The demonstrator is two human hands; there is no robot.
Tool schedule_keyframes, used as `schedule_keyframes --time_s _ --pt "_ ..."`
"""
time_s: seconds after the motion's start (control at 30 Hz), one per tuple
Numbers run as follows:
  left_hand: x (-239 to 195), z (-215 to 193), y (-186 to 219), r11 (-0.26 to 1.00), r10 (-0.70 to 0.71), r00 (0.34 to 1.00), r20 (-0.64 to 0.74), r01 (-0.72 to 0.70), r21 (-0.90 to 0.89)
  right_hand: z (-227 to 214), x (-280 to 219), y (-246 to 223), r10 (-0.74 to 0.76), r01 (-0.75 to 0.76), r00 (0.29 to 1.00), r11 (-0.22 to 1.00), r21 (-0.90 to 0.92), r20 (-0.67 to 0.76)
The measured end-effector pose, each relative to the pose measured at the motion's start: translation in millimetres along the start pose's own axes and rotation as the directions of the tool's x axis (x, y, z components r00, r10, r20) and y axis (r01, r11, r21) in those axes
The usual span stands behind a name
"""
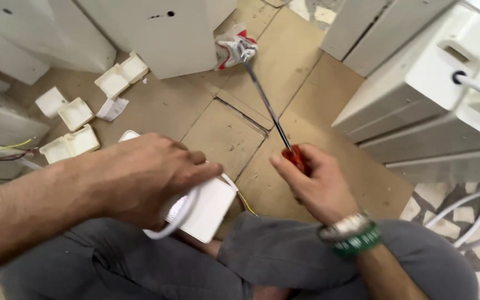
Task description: The person sits on the floor and uses a red-handled screwdriver to drive screws, attaching a white plastic cover to a wired enclosure. They pick screws one at a time from a pile on the cardboard-covered floor, hold the cover in place while screwing, and set the finished enclosure aside with other completed units.
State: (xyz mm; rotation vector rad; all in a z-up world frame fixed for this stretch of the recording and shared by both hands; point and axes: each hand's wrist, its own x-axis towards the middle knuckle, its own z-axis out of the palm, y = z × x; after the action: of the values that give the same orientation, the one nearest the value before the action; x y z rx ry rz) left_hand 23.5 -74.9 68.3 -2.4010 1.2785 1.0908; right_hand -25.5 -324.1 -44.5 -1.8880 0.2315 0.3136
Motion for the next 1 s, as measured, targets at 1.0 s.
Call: schedule_keyframes --time_s 1.0 --pt "-32.6 66.8 17.2 0.991 0.128 0.759 -0.638 -0.078 0.106 56.7 -5.0 31.0 -0.052 0.012 0.973 0.984 0.175 0.226"
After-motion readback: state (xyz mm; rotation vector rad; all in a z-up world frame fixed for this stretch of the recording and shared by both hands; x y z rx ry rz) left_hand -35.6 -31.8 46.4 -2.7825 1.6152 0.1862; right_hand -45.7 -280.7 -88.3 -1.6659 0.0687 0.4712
